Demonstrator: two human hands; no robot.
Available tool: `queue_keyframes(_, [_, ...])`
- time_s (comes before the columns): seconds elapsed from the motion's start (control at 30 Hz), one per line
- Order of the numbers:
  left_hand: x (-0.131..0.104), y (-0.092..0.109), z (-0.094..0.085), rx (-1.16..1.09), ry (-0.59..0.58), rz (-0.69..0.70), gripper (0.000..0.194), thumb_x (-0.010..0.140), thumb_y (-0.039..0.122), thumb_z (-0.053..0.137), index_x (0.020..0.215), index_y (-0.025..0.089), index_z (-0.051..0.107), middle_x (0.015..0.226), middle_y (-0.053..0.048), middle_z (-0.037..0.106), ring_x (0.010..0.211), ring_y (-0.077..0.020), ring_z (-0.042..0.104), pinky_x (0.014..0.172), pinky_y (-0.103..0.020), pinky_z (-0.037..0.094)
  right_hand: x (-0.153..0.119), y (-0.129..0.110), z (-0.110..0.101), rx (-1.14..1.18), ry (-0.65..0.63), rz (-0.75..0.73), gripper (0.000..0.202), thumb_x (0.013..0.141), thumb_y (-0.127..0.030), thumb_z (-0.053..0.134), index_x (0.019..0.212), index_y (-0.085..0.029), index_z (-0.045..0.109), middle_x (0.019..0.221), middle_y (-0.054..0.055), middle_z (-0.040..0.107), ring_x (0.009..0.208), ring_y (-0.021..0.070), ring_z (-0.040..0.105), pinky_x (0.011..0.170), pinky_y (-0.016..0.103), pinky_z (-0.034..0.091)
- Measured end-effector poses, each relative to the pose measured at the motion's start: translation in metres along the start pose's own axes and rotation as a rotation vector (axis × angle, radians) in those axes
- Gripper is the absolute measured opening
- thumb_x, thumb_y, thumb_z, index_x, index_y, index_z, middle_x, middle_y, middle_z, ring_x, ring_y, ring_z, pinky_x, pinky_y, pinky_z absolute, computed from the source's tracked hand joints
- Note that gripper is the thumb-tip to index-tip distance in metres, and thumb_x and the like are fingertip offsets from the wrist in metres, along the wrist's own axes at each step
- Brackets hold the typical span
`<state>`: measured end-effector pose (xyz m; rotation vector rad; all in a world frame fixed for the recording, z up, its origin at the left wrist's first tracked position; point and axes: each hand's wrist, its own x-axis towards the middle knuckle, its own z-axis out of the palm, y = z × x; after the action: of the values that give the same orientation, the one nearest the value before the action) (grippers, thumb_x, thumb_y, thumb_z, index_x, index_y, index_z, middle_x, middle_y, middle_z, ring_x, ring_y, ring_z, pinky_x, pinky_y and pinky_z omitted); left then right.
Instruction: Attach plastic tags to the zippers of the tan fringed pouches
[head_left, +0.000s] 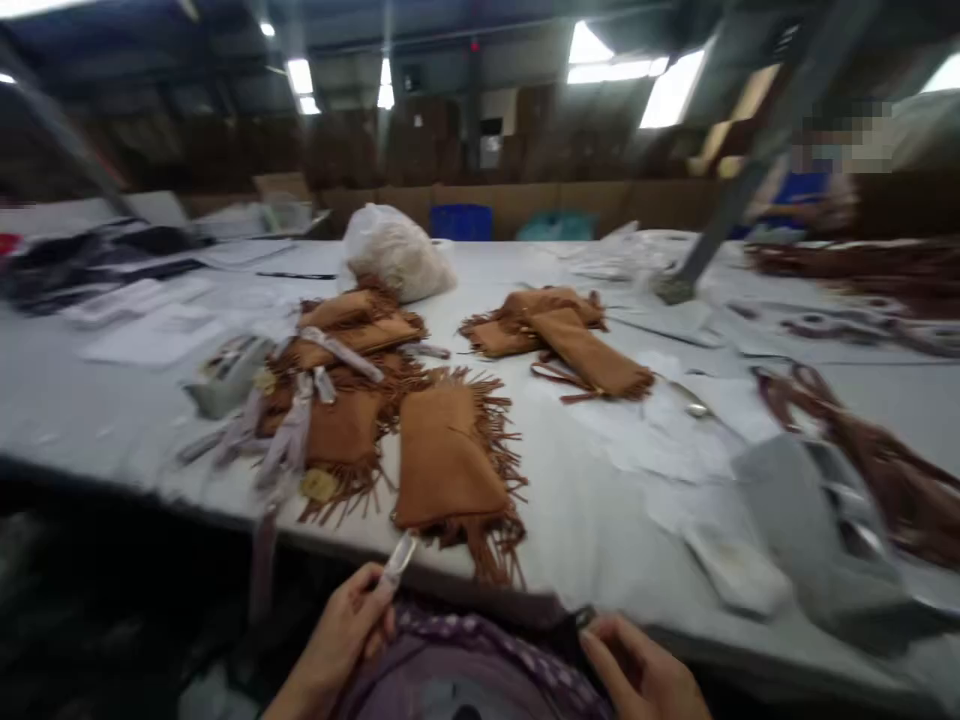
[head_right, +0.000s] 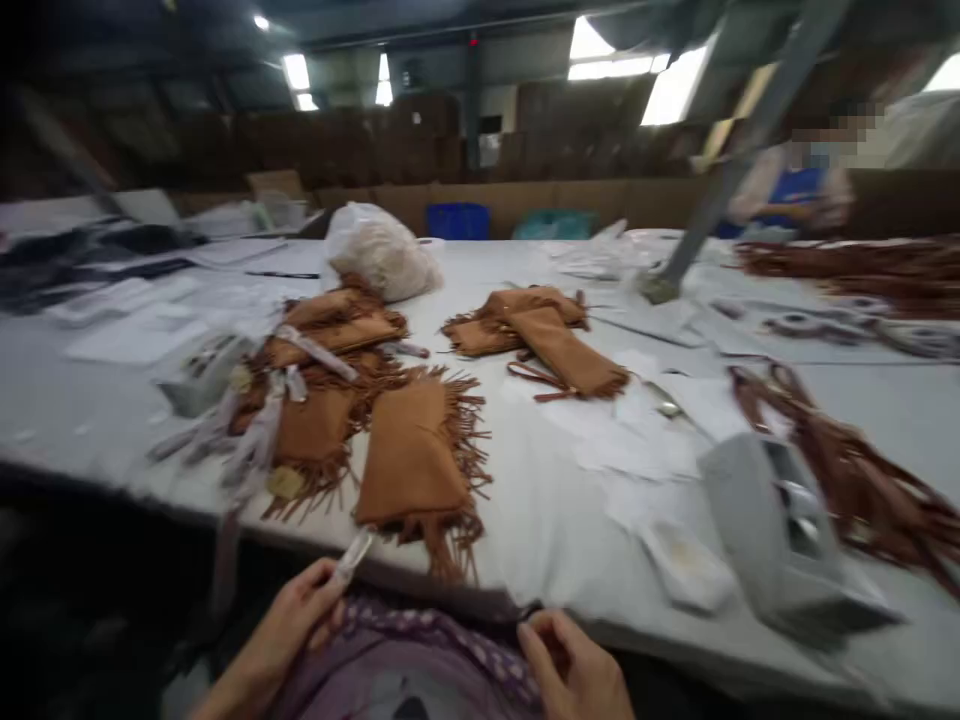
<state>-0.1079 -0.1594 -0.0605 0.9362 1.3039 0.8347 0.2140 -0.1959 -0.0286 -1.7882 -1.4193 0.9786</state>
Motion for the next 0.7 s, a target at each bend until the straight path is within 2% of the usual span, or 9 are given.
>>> queue_keyframes(0.07, [-0.01, -0.002, -0.012, -0.025, 0.024, 0.042, 0.039, 0.085, 0.053, 0.057, 0.09, 0.014, 0.052, 0.057, 0.006, 0.054, 0.035, -0.0027, 0.034, 0.035, -0.015, 0.021, 0.008, -0.03, 0.036, 0.007, -0.196, -0.116, 0.027, 0.078, -0.047, 0.057, 0.066, -0.024, 0.062, 0.06, 0.002, 0.06, 0.057, 0.0179, 0.054, 0.055, 0.025, 0.042])
queue_keyframes(0.13, [-0.011, -0.003, -0.01, -0.036, 0.026, 0.084, 0.041, 0.084, 0.055, 0.056, 0.09, 0.015, 0.05, 0.057, 0.005, 0.054, 0.035, -0.003, 0.034, 0.035, -0.015, 0.019, 0.013, -0.059, 0.066, 0.005, -0.326, -0.225, 0.027, 0.081, -0.044, 0.055, 0.067, -0.023, 0.061, 0.062, 0.001, 0.06, 0.06, 0.017, 0.054, 0.056, 0.025, 0.04])
queue_keyframes(0.23, [-0.009, -0.005, -0.002, -0.039, 0.03, 0.103, 0.04, 0.084, 0.055, 0.054, 0.091, 0.016, 0.05, 0.058, 0.005, 0.055, 0.036, -0.004, 0.036, 0.036, -0.016, 0.021, 0.022, -0.092, 0.098, 0.044, -0.438, -0.299, 0.027, 0.084, -0.041, 0.054, 0.067, -0.021, 0.06, 0.064, 0.0, 0.059, 0.061, 0.0154, 0.052, 0.057, 0.024, 0.037])
queue_keyframes(0.3, [-0.01, -0.007, -0.002, -0.034, 0.023, 0.115, 0.039, 0.085, 0.054, 0.053, 0.093, 0.016, 0.051, 0.059, 0.005, 0.054, 0.037, -0.0046, 0.036, 0.037, -0.016, 0.022, 0.03, -0.104, 0.113, 0.118, -0.501, -0.297, 0.029, 0.084, -0.042, 0.053, 0.067, -0.019, 0.059, 0.064, 0.0, 0.057, 0.061, 0.0144, 0.05, 0.057, 0.023, 0.036])
queue_keyframes(0.43, [-0.013, -0.008, -0.009, 0.01, 0.037, 0.133, 0.04, 0.086, 0.053, 0.053, 0.096, 0.015, 0.053, 0.059, 0.005, 0.051, 0.039, -0.0058, 0.036, 0.038, -0.017, 0.025, 0.044, -0.11, 0.138, 0.299, -0.621, -0.274, 0.032, 0.085, -0.045, 0.054, 0.07, -0.017, 0.059, 0.067, 0.0, 0.057, 0.064, 0.0138, 0.05, 0.059, 0.022, 0.037])
queue_keyframes(0.53, [-0.015, -0.005, -0.013, 0.046, 0.045, 0.148, 0.039, 0.087, 0.053, 0.052, 0.095, 0.015, 0.056, 0.06, 0.004, 0.051, 0.042, -0.0071, 0.038, 0.041, -0.018, 0.027, 0.051, -0.105, 0.153, 0.335, -0.675, -0.255, 0.032, 0.084, -0.045, 0.055, 0.07, -0.017, 0.058, 0.067, 0.0, 0.057, 0.065, 0.0136, 0.05, 0.06, 0.022, 0.038])
queue_keyframes(0.6, [-0.015, -0.003, -0.015, 0.065, 0.043, 0.143, 0.04, 0.087, 0.053, 0.051, 0.096, 0.015, 0.057, 0.06, 0.003, 0.052, 0.043, -0.0082, 0.04, 0.042, -0.018, 0.028, 0.054, -0.101, 0.161, 0.305, -0.677, -0.248, 0.032, 0.084, -0.044, 0.055, 0.07, -0.016, 0.059, 0.066, 0.0, 0.057, 0.064, 0.0135, 0.05, 0.059, 0.022, 0.037])
queue_keyframes(0.7, [-0.016, -0.002, -0.015, 0.097, 0.066, 0.112, 0.04, 0.086, 0.054, 0.051, 0.096, 0.016, 0.059, 0.06, 0.003, 0.054, 0.045, -0.0096, 0.042, 0.043, -0.019, 0.03, 0.056, -0.095, 0.171, 0.218, -0.611, -0.227, 0.033, 0.082, -0.045, 0.056, 0.066, -0.016, 0.06, 0.062, 0.0, 0.057, 0.061, 0.0134, 0.049, 0.057, 0.022, 0.036])
